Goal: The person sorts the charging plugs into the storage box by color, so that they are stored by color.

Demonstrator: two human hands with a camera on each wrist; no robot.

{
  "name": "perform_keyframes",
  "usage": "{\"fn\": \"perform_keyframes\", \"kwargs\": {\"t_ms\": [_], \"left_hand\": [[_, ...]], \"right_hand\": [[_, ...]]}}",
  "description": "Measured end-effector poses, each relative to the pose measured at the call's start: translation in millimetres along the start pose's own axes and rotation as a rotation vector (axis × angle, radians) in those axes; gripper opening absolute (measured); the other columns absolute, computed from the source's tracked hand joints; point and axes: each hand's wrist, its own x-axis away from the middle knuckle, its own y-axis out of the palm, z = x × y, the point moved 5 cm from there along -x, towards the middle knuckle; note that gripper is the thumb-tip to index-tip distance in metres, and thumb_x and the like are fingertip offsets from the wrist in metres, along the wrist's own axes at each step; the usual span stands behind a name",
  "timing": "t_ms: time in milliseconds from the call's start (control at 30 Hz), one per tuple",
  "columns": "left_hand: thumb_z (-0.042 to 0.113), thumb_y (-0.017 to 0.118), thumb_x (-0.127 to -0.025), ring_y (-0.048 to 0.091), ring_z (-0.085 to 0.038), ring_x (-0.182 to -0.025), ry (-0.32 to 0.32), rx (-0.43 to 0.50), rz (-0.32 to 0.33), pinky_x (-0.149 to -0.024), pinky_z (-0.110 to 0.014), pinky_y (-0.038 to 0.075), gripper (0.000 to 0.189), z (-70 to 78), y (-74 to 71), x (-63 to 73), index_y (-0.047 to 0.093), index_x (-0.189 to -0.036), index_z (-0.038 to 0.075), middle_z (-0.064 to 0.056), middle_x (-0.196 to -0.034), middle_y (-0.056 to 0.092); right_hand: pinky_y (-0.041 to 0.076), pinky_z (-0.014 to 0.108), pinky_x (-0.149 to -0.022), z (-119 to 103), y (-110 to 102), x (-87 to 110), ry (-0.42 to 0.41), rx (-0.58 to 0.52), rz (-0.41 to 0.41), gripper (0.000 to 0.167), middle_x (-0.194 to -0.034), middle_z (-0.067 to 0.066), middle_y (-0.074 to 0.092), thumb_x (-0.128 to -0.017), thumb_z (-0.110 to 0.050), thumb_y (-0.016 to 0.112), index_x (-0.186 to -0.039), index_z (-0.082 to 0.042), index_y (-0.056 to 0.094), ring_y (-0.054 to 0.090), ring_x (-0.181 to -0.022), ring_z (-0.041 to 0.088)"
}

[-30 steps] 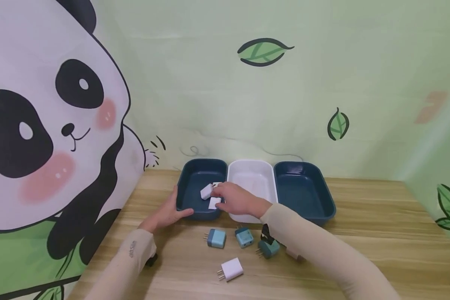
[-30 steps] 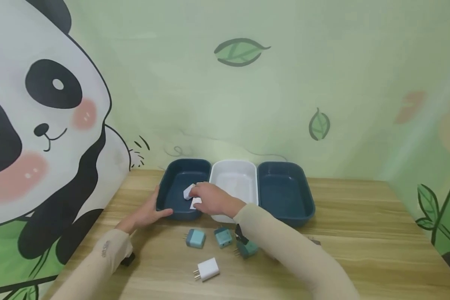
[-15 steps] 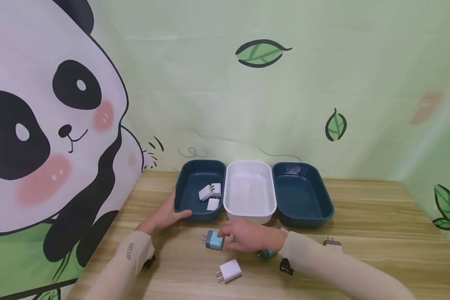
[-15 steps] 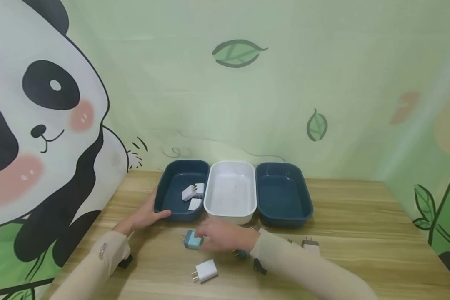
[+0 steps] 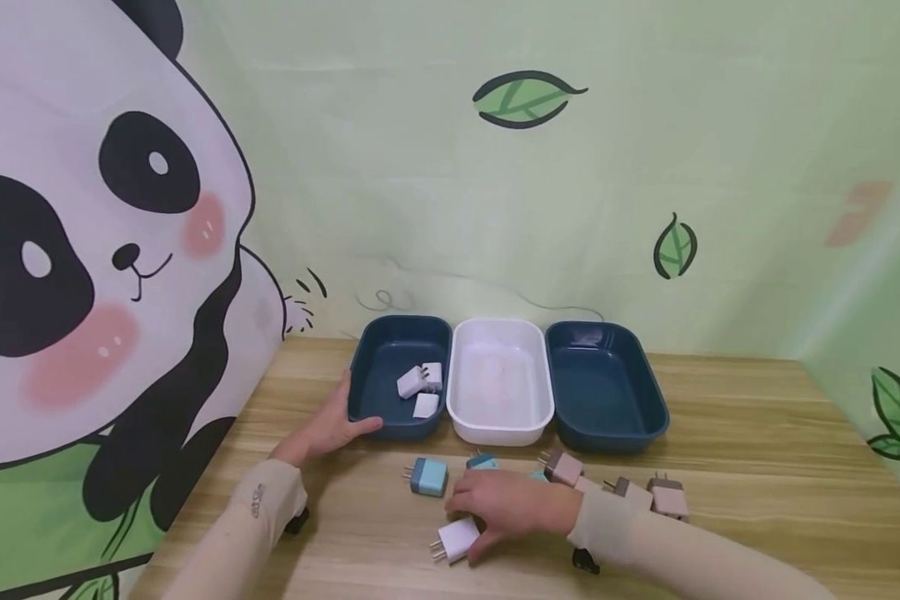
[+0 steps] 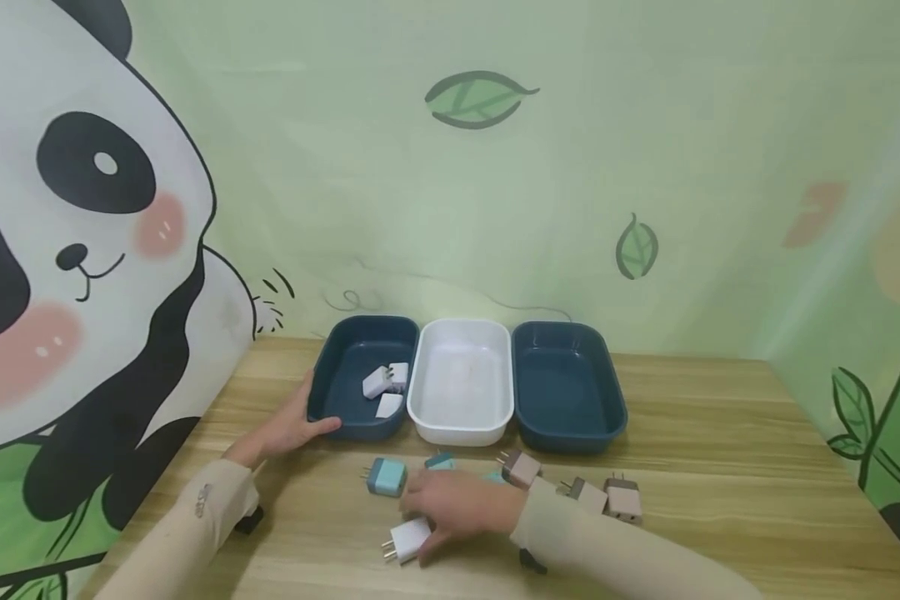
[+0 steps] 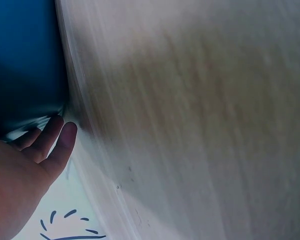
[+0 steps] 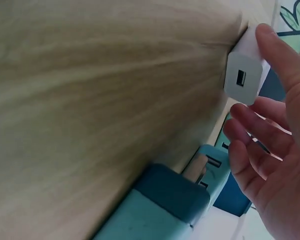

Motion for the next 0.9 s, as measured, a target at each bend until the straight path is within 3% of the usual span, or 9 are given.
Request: {"fn": "perform_keyframes", "kwargs": {"t_ms": [200,433,567,900], "left_hand": [[0.033,0.074,-0.082,0.018,-0.036,-0.138,0.037,0.024,0.011,-0.108,-0.056,0.017,0.107,2.7,-1.3,0.1,-0.005,-0.151,0.008,-0.018,-0.156,0.006],[0.038,0.073,-0.082,0.016,-0.034,-0.139,-0.020,0.009,-0.006,-0.109,-0.055,0.016,0.110,-0.4,-1.9,0.0,-0.008,-0.150,0.009,-0.017,-0.156,0.003],[0.040,0.073,-0.082,0.014,-0.035,-0.140,-0.048,-0.005,-0.008,-0.109,-0.055,0.016,0.111,-1.7,-2.8,0.5,-0.009,-0.150,0.008,-0.017,-0.156,0.002],[0.038,0.073,-0.082,0.015,-0.034,-0.139,0.008,0.000,-0.002,-0.109,-0.055,0.016,0.109,0.2,-1.8,-1.3,-0.007,-0.151,0.010,-0.017,-0.156,0.004]], "right_hand": [[0.040,0.013,-0.073,-3.8,5.2,0.0,-0.033,0.058,-0.011,0.048,-0.096,-0.011,0.057,-0.078,-0.050,0.071,-0.113,-0.018,0.065,0.047,-0.085,0.001],[0.041,0.013,-0.073,-7.6,5.1,-0.2,-0.055,0.125,0.003,0.039,-0.094,-0.009,0.057,-0.080,-0.042,0.074,-0.107,-0.016,0.066,0.050,-0.086,0.002],[0.041,0.012,-0.074,-8.2,2.4,-0.3,-0.043,0.104,-0.001,0.037,-0.096,-0.009,0.057,-0.082,-0.041,0.072,-0.108,-0.016,0.064,0.050,-0.087,0.000],[0.042,0.016,-0.083,-4.5,-15.8,0.8,-0.037,0.073,0.072,0.036,-0.103,-0.004,0.058,-0.085,-0.035,0.070,-0.111,-0.012,0.062,0.051,-0.094,0.005]]}}
